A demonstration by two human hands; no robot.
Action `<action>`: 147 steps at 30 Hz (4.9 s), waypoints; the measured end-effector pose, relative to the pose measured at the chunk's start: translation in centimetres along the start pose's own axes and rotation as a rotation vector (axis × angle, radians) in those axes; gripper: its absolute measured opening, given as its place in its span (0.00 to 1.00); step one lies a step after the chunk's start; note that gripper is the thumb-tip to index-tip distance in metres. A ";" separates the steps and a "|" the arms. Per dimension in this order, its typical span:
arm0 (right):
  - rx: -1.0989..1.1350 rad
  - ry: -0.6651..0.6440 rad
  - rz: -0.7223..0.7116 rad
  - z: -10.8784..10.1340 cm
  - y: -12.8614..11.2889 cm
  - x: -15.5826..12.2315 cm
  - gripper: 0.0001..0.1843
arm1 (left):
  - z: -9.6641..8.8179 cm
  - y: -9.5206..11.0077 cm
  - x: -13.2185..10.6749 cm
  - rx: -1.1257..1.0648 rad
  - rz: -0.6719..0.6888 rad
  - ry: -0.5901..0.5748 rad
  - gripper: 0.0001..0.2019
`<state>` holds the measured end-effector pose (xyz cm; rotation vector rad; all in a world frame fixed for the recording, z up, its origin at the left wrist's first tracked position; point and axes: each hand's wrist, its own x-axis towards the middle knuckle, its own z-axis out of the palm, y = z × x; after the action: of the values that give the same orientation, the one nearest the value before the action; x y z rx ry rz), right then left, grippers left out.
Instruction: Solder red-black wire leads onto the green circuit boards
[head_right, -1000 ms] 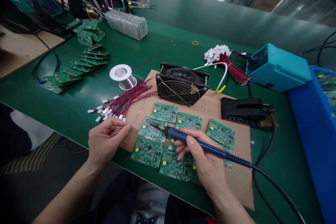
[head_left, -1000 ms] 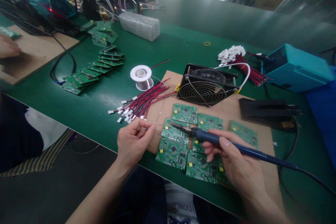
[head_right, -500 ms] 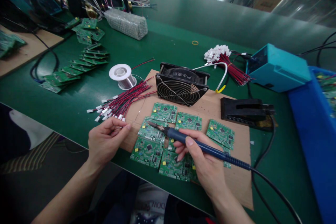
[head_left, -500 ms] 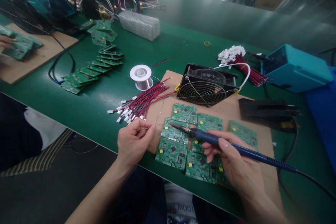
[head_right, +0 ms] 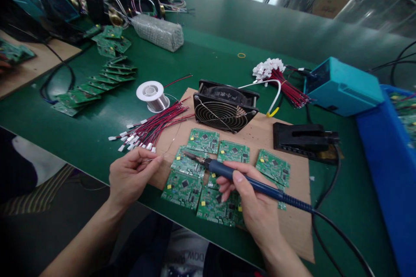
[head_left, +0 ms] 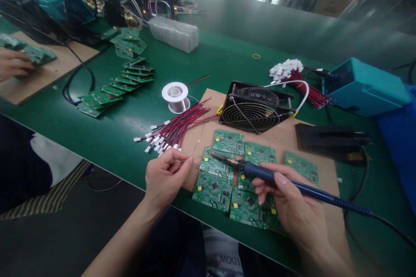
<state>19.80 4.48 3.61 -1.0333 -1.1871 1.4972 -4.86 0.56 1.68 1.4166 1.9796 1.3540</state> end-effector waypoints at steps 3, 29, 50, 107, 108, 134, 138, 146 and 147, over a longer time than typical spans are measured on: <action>-0.008 -0.005 0.012 -0.1 0.0 -0.1 0.09 | 0.0 0.0 0.0 0.013 0.023 -0.011 0.07; 0.013 -0.015 0.054 -0.1 0.3 -0.1 0.09 | 0.2 0.4 0.2 0.083 0.076 0.007 0.07; -0.004 0.014 0.078 0.3 0.1 -0.1 0.11 | 0.4 0.5 0.3 0.139 0.107 -0.008 0.09; -0.018 0.040 0.111 0.7 -0.4 -3.7 0.13 | -1.4 -0.1 -3.3 0.095 0.349 -0.031 0.08; -0.016 0.046 0.116 0.8 -0.5 -3.7 0.12 | -1.4 -0.1 -3.3 0.100 0.352 -0.032 0.08; 0.035 -0.050 0.070 -0.1 0.3 -3.5 0.08 | -1.3 -0.5 -3.3 0.090 0.425 -0.056 0.07; 0.014 0.033 0.118 0.6 -0.2 -3.9 0.11 | -1.2 -0.3 -3.3 0.109 0.436 -0.042 0.07; 0.000 -0.017 0.087 0.1 -0.1 -3.5 0.10 | -1.0 -0.4 -3.1 0.136 0.470 -0.038 0.08; 0.003 -0.044 0.071 -0.1 0.0 -3.4 0.10 | -1.0 -0.4 -3.1 0.137 0.477 -0.036 0.08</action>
<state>20.59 1.14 3.76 -1.0552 -1.1890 1.5836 -4.41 -2.68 1.11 2.0592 1.8074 1.3782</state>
